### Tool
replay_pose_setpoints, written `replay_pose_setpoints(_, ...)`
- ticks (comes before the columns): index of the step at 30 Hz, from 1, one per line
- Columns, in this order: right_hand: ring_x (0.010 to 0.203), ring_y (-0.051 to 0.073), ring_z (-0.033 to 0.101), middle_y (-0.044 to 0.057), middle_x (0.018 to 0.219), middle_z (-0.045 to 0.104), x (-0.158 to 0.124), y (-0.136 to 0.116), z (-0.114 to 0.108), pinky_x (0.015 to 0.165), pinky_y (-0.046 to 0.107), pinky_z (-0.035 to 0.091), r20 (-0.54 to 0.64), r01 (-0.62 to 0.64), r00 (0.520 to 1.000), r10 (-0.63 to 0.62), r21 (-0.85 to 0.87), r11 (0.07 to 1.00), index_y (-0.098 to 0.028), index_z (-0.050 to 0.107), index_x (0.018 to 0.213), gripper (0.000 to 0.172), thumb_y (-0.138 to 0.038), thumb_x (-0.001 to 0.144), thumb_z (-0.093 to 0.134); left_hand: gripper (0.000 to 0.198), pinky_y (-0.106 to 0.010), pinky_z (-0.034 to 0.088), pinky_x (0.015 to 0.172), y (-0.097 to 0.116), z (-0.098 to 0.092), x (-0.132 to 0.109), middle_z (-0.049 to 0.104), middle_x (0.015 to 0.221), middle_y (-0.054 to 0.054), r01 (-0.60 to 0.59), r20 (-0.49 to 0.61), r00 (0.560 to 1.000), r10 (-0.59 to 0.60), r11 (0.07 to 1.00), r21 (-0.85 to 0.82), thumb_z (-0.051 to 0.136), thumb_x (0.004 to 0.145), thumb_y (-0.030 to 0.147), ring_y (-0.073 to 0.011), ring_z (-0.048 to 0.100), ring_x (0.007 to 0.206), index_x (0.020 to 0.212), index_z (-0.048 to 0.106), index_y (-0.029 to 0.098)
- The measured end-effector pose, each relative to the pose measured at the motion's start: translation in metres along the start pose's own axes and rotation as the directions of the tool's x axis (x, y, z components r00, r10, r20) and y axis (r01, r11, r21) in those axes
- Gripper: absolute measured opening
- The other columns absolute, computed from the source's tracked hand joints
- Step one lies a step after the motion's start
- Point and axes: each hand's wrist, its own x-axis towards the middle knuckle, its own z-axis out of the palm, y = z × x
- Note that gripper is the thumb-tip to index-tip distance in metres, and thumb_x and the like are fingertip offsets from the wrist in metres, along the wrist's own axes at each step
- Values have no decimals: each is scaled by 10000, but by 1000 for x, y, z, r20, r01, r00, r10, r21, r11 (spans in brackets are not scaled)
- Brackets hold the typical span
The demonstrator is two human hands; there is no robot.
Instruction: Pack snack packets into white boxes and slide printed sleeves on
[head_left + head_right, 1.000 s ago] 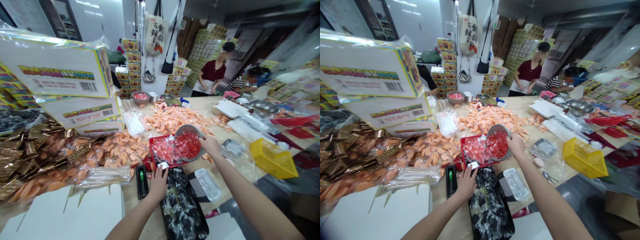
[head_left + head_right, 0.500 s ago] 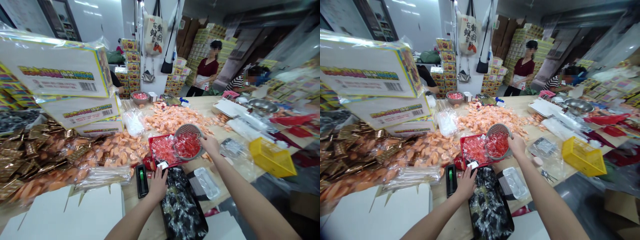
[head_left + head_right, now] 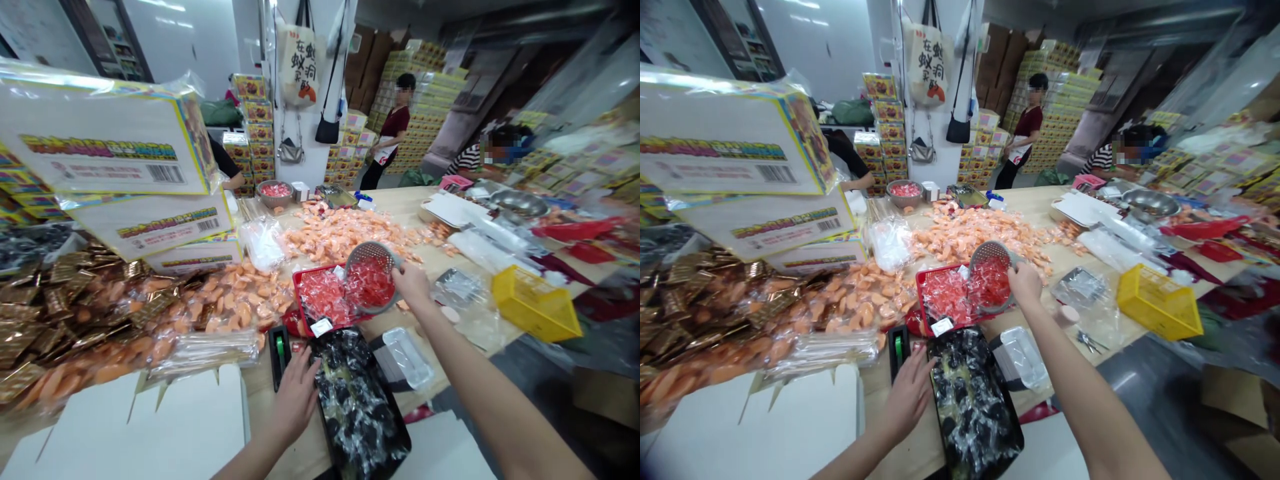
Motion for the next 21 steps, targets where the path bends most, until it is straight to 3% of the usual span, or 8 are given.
replay_pose_setpoints(2, 787, 205, 591, 117, 886, 697, 3, 3, 0, 587, 271, 281, 6, -26, 1000, 26, 18, 999, -148, 716, 927, 349, -319, 883, 415, 542, -497, 375, 1104, -27, -5, -43, 278, 1568, -96, -35, -159, 986, 41, 998, 43, 441, 918, 200, -295, 239, 1447, 1450, 359, 265)
replay_pose_setpoints(4, 775, 206, 586, 119, 876, 694, 6, 7, -1, 580, 271, 274, 8, -46, 999, 46, 34, 998, -145, 718, 928, 352, -323, 880, 418, 559, -504, 435, 1051, -61, -6, -88, 345, 1529, -97, 11, -279, 960, 20, 994, 111, 448, 922, 223, -306, 328, 1404, 1464, 327, 293)
replay_pose_setpoints(7, 763, 211, 576, 124, 850, 685, 7, 12, -3, 580, 274, 267, 7, -58, 998, 58, 61, 996, -138, 716, 896, 341, -330, 872, 435, 613, -596, 447, 997, -109, -1, -144, 338, 1516, -128, 167, -359, 928, -100, 972, 162, 456, 919, 272, -371, 387, 1349, 1496, 250, 296)
replay_pose_setpoints(9, 765, 215, 571, 125, 839, 675, 5, 15, -4, 588, 276, 267, -3, -64, 998, 64, 82, 995, -136, 711, 881, 334, -332, 867, 441, 650, -605, 473, 955, -130, 6, -167, 310, 1520, -144, 247, -388, 906, -172, 957, 154, 449, 922, 301, -386, 423, 1306, 1516, 186, 289)
replay_pose_setpoints(12, 791, 225, 568, 125, 843, 663, 2, 21, -6, 605, 279, 276, -29, -88, 995, 92, 133, 987, -140, 704, 883, 317, -328, 855, 450, 684, -600, 478, 948, -142, 17, -181, 329, 1497, -152, 283, -403, 893, -201, 947, 152, 447, 923, 319, -384, 449, 1269, 1529, 132, 286)
replay_pose_setpoints(16, 789, 237, 566, 110, 756, 639, 5, 41, -10, 615, 287, 307, -35, -196, 976, 216, 296, 935, -141, 692, 785, 238, -286, 806, 504, 692, -601, 458, 974, -138, 20, -179, 386, 1447, -155, 287, -401, 895, -197, 941, 178, 448, 920, 330, -378, 450, 1265, 1531, 126, 284)
replay_pose_setpoints(18, 760, 229, 569, 95, 688, 617, 6, 54, -10, 606, 286, 334, -7, -268, 954, 300, 434, 860, -141, 676, 725, 192, -239, 788, 524, 694, -588, 473, 962, -137, 18, -178, 401, 1434, -154, 285, -410, 892, -188, 940, 189, 446, 919, 333, -369, 461, 1255, 1532, 123, 286)
replay_pose_setpoints(21, 671, 172, 565, 52, 669, 605, -2, 68, -4, 578, 262, 393, 76, -321, 925, 372, 680, 659, -141, 656, 768, 147, -204, 830, 539, 697, -581, 489, 943, -139, 16, -178, 419, 1429, -147, 266, -426, 891, -160, 942, 204, 445, 913, 319, -364, 484, 1233, 1533, 128, 293)
